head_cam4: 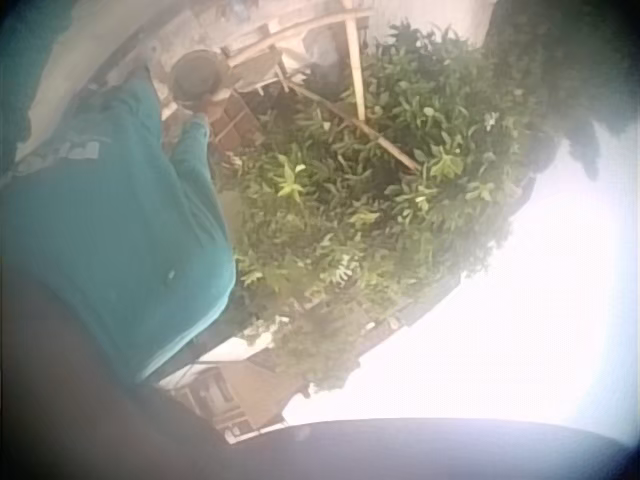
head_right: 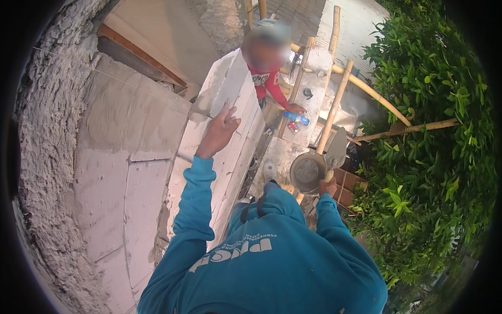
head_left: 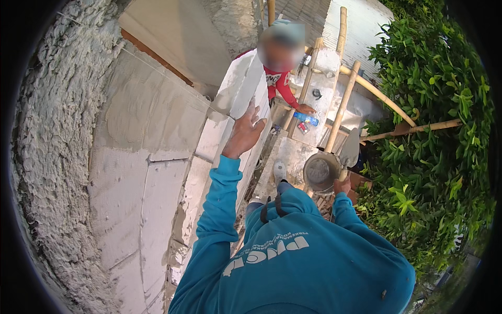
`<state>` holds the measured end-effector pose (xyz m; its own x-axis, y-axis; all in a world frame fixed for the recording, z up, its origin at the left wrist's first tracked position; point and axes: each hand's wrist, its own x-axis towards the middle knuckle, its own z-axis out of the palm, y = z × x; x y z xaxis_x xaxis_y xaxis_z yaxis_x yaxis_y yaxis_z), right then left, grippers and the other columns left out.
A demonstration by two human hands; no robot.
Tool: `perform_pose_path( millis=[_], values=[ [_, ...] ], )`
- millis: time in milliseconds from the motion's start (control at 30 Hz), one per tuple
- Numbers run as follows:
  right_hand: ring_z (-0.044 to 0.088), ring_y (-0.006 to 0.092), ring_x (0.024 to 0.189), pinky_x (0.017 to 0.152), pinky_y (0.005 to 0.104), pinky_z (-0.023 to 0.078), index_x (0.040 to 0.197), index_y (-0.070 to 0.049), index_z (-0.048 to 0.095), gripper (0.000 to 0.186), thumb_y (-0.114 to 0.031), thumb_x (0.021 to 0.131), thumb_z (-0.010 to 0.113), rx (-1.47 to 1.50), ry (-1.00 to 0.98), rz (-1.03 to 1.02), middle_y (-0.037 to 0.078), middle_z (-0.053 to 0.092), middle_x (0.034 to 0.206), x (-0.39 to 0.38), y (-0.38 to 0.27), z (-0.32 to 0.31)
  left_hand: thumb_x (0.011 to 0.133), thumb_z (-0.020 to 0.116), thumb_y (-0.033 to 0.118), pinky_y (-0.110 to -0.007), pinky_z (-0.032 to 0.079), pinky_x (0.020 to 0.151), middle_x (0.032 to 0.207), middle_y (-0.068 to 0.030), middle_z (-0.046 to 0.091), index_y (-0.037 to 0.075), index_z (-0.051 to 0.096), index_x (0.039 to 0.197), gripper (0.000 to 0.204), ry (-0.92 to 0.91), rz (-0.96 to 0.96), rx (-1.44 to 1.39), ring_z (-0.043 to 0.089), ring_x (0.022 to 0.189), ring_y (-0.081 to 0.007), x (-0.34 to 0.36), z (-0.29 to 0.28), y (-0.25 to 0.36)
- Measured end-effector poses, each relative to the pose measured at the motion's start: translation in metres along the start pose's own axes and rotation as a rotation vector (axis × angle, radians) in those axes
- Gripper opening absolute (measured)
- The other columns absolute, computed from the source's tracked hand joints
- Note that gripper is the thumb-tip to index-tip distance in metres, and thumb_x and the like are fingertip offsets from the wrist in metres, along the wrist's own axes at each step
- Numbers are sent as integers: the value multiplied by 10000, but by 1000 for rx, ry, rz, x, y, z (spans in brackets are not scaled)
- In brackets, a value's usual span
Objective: The person scoops wet cement from a bucket with a trowel and applies it to a white block wall, smoothing the surface. The person works on a bamboo scaffold outdoors, repeatedly filling and spreading cement along the wall.
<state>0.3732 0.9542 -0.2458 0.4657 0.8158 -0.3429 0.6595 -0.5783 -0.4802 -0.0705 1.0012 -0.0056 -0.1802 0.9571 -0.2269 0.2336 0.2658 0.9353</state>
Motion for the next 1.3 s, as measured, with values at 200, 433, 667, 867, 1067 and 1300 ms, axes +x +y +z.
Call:
perform_pose_path(
  millis=[200, 433, 667, 867, 1067, 1300],
  values=[
    [618, 450, 1062, 926, 516, 490, 1192, 0, 601, 518, -209, 724, 675, -44, -9, -6, 283, 650, 1122, 0, 17, 5, 980, 570, 207, -350, 420, 1079, 1395, -216, 552, -5, 462, 1446, 523, -146, -147, 68, 571, 1262, -272, -37, 10, -28],
    [647, 445, 985, 884, 503, 514, 1100, 29, 620, 456, -210, 720, 698, 52, 13, 143, 267, 676, 1037, 1, 55, 12, 973, 576, 214, -346, 410, 1084, 1406, -199, 548, -17, 455, 1446, 540, -151, -315, -19, 529, 1305, -255, -131, 15, -100],
    [659, 233, 559, 470, 362, 534, 1009, 13, 610, 262, -130, 799, 676, 311, 78, 328, 155, 665, 708, -18, 49, 14, 960, 580, 173, -339, 418, 1071, 1369, -212, 581, -43, 504, 1399, 495, 74, -466, -149, 566, 1260, -261, -221, 6, -134],
    [642, 219, 537, 434, 347, 502, 999, 11, 590, 253, -115, 800, 683, 429, 76, 311, 157, 655, 706, -14, 50, 15, 985, 561, 164, -330, 417, 1074, 1393, -192, 564, -42, 492, 1412, 479, 272, -470, -243, 546, 1281, -258, -259, -14, -124],
    [602, 206, 502, 427, 340, 485, 940, 11, 540, 222, -66, 787, 681, 596, 132, 295, 136, 620, 664, 8, 21, 7, 999, 544, 128, -343, 421, 1079, 1374, -182, 581, -37, 452, 1442, 482, 448, -223, -187, 548, 1282, -255, -249, -42, -44],
    [664, 230, 564, 511, 370, 546, 951, 54, 590, 313, -154, 736, 681, 789, 85, 276, 145, 655, 669, 61, -26, 30, 1017, 500, 143, -486, 507, 1015, 1346, -264, 569, -69, 454, 1417, 455, 987, 361, 82, 563, 1255, -378, -216, -68, 49]
  ],
)
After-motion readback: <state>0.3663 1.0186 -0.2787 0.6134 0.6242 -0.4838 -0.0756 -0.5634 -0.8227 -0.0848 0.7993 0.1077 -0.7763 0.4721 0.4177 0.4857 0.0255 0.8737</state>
